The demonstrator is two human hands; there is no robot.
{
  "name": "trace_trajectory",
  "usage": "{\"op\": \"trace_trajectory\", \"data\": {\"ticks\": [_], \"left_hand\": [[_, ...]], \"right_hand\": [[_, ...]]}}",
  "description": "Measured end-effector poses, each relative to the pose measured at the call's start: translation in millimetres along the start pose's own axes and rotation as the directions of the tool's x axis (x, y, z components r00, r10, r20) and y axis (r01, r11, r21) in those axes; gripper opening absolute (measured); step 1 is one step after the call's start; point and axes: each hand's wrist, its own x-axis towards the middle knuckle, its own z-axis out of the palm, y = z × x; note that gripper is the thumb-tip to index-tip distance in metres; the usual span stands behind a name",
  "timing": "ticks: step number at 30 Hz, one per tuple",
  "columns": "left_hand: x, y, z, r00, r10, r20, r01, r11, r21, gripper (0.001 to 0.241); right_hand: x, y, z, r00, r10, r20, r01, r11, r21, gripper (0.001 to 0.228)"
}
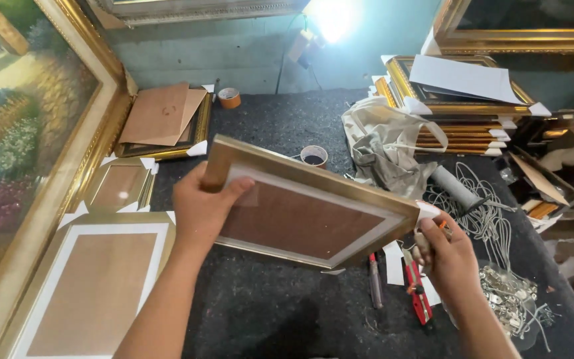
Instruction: Assembling picture frames by attaching hanging wires, inserting backing boards, and securing them with fasteners.
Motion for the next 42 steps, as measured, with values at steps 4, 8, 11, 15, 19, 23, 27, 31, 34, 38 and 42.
{"op": "trace_trajectory", "data": {"ticks": [4, 8, 11, 15, 19, 23, 27, 31, 34, 38, 42], "left_hand": [[4, 34, 2, 0.948, 0.318, 0.018, -0.312, 0.914, 0.26, 0.048], [4, 63, 14, 0.642, 0.717, 0.272, -0.732, 0.469, 0.494, 0.052], [2, 55, 41, 0.575, 0.686, 0.445, -0.76, 0.248, 0.601, 0.053], [1, 27, 61, 0.532, 0.709, 0.464, -0.772, 0.181, 0.609, 0.049], [-4, 30, 63, 0.632, 0.657, 0.41, -0.7, 0.259, 0.665, 0.052], [-6, 32, 63, 0.614, 0.667, 0.422, -0.706, 0.226, 0.671, 0.051], [-5, 33, 63, 0.611, 0.655, 0.444, -0.707, 0.199, 0.679, 0.056], [-1, 41, 66, 0.628, 0.602, 0.493, -0.726, 0.224, 0.651, 0.051], [1, 53, 71, 0.582, 0.575, 0.575, -0.77, 0.164, 0.616, 0.05], [6, 69, 81, 0.441, 0.565, 0.697, -0.878, 0.112, 0.465, 0.054], [-1, 71, 76, 0.542, 0.496, 0.678, -0.829, 0.447, 0.336, 0.044]], "right_hand": [[-6, -20, 3, 0.925, 0.084, -0.371, -0.37, 0.434, -0.821, 0.016], [-7, 6, -24, 0.919, 0.174, -0.355, -0.339, -0.115, -0.934, 0.023], [-7, 48, -48, 0.956, 0.233, -0.175, -0.143, -0.148, -0.979, 0.031], [-11, 66, -47, 0.917, 0.37, -0.148, -0.043, -0.278, -0.96, 0.05], [-9, 70, -53, 0.929, 0.334, -0.157, -0.035, -0.343, -0.939, 0.046], [-11, 53, -44, 0.944, 0.229, -0.238, -0.176, -0.261, -0.949, 0.024], [-9, 43, -43, 0.981, -0.092, -0.172, -0.166, 0.073, -0.983, 0.019], [-9, -3, 8, 0.877, -0.214, -0.43, -0.271, 0.519, -0.811, 0.021], [-11, -32, 45, 0.87, -0.166, -0.464, -0.178, 0.773, -0.609, 0.013], [-6, -44, 70, 0.909, -0.177, -0.377, -0.05, 0.852, -0.522, 0.014], [19, -18, 69, 0.905, -0.336, -0.263, 0.136, 0.811, -0.569, 0.015]]}}
